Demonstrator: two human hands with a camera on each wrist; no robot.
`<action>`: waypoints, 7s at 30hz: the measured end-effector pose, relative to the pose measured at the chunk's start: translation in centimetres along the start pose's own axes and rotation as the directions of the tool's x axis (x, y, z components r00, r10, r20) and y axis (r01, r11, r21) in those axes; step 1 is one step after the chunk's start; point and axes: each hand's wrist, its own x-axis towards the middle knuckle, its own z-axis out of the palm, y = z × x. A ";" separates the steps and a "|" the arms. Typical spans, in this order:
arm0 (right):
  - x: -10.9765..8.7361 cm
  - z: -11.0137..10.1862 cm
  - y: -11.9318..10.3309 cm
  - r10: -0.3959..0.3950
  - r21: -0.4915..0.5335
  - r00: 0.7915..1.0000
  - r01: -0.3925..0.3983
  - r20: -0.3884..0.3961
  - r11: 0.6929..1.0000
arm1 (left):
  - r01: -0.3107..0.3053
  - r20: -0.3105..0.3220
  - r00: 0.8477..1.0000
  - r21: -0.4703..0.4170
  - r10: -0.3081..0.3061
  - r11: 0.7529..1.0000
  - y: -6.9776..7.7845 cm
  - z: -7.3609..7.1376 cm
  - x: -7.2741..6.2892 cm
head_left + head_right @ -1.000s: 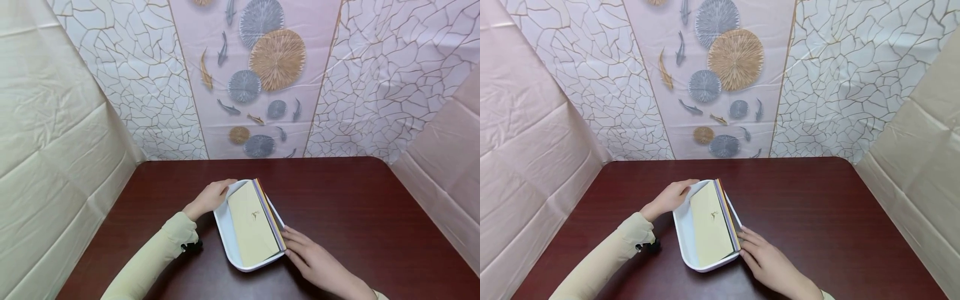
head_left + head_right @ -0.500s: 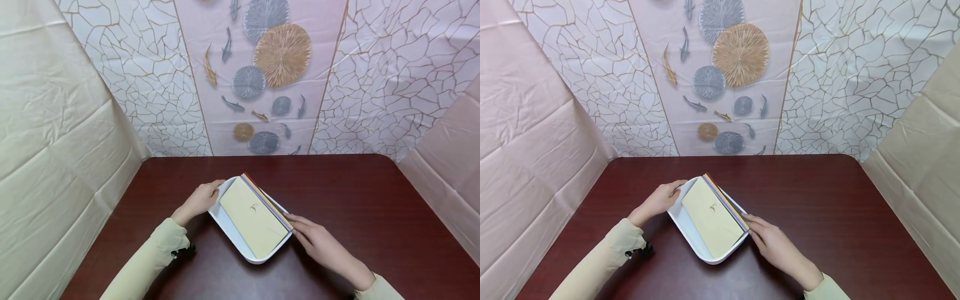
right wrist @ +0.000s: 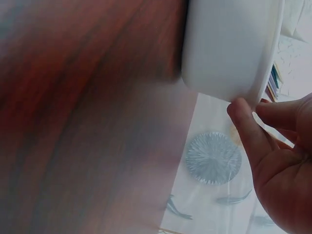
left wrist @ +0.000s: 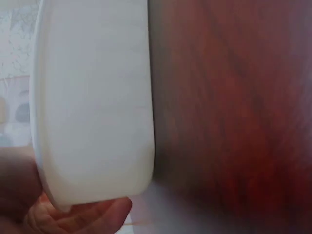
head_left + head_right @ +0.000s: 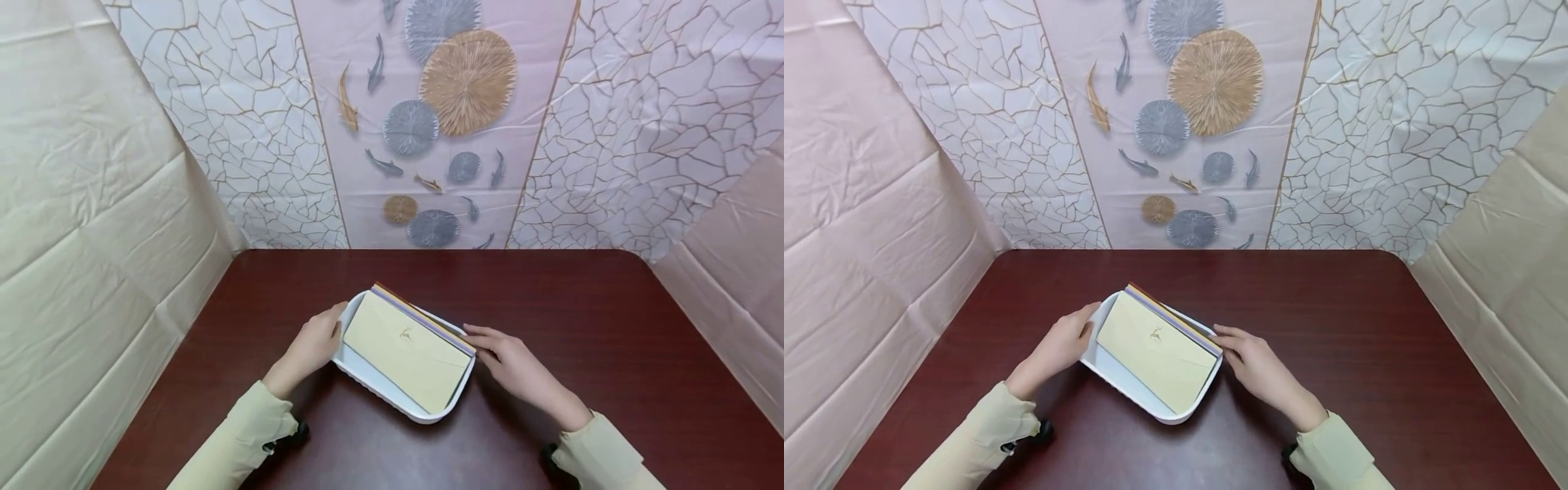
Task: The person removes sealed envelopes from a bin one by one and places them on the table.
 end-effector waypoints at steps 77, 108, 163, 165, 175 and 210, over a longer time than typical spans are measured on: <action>12.4 9.4 -6.6 0.188 0.393 0.961 -0.256 0.203 0.883 | 0.323 -0.102 0.943 0.053 -0.317 0.945 -10.2 -8.1 -5.7; 14.3 10.7 -6.9 0.210 0.361 0.962 -0.261 0.175 0.895 | 0.405 -0.130 0.909 0.041 -0.397 0.913 -11.1 -8.3 -5.7; 14.9 9.5 -10.6 0.057 0.006 0.995 -0.058 0.085 0.998 | 0.443 -0.137 0.891 0.050 -0.433 0.895 -10.8 -8.1 -5.8; 14.9 9.5 -10.7 0.051 0.024 0.995 -0.054 0.087 0.998 | 0.443 -0.136 0.891 0.051 -0.433 0.895 -10.8 -8.2 -5.8; 14.7 9.4 -11.5 0.027 0.150 0.979 -0.059 0.203 0.987 | 0.444 -0.138 0.890 0.054 -0.434 0.894 -10.7 -8.0 -5.7; 15.7 8.9 -12.2 -0.094 0.073 0.984 0.084 0.148 0.994 | 0.423 -0.159 0.899 0.076 -0.408 0.903 -10.4 -7.9 -6.0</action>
